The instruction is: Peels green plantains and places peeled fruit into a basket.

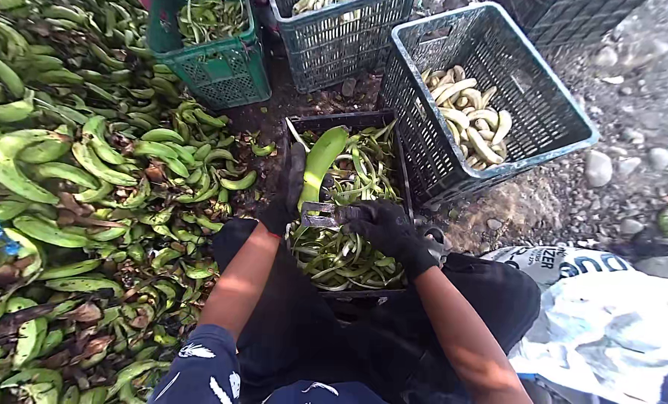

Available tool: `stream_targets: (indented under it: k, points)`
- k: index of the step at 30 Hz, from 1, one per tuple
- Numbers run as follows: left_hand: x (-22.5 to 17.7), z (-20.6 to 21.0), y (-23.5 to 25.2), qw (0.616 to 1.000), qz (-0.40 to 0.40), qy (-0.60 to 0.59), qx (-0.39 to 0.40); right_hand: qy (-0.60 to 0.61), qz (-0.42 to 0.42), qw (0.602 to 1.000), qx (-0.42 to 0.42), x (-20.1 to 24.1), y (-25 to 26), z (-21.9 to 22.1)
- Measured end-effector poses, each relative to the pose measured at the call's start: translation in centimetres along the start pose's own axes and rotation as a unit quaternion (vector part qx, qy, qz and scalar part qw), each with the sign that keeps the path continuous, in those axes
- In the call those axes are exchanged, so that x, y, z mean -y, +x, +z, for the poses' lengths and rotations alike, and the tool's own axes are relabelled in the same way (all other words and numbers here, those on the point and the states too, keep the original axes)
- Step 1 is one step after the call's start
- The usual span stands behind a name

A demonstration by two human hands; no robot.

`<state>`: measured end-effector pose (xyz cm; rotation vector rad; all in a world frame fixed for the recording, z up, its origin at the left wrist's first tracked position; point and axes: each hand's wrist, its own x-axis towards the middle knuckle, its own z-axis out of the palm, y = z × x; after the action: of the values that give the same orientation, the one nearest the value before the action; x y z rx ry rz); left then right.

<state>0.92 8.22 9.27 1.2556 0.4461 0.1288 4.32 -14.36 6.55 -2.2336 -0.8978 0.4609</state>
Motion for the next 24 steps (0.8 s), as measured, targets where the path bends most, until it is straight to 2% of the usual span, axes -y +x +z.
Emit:
stream_targets:
  k: [3, 6, 10, 14, 16, 17, 19, 22, 24]
  points:
    - [0.1, 0.1, -0.2, 0.996, 0.061, 0.049, -0.050, 0.028, 0.041, 0.999, 0.005, 0.4, 1.2, 0.1]
    - [1.0, -0.2, 0.0, 0.994, 0.087, 0.051, -0.033, 0.030, 0.055, 0.997, -0.045, -0.3, 2.9, 1.0]
    - [2.8, -0.5, 0.6, 0.996, 0.046, 0.045, -0.060, -0.032, 0.106, 0.989, -0.094, -0.2, 4.6, 1.5]
    - [3.1, 0.9, -0.9, 0.989, -0.094, -0.044, -0.101, -0.046, 0.164, 0.976, -0.136, -1.6, 6.6, 1.5]
    - [4.4, 0.1, -1.9, 0.991, -0.115, -0.050, -0.054, -0.044, 0.196, 0.970, -0.135, -2.6, 7.2, 0.5]
    - [5.0, -0.5, -2.5, 0.993, -0.106, -0.039, -0.019, -0.023, 0.237, 0.962, -0.134, -2.9, 7.2, -0.3]
    - [5.1, -1.5, -3.0, 0.995, -0.103, -0.015, -0.003, 0.048, 0.290, 0.942, -0.159, -3.4, 7.4, -2.3]
    - [3.0, -1.2, -2.2, 0.990, -0.104, -0.099, 0.003, 0.128, 0.235, 0.951, -0.156, -2.3, 6.7, -2.5]
    - [1.6, -1.1, -1.6, 0.991, -0.039, -0.121, 0.037, 0.160, 0.193, 0.962, -0.111, -0.9, 5.8, -1.3]
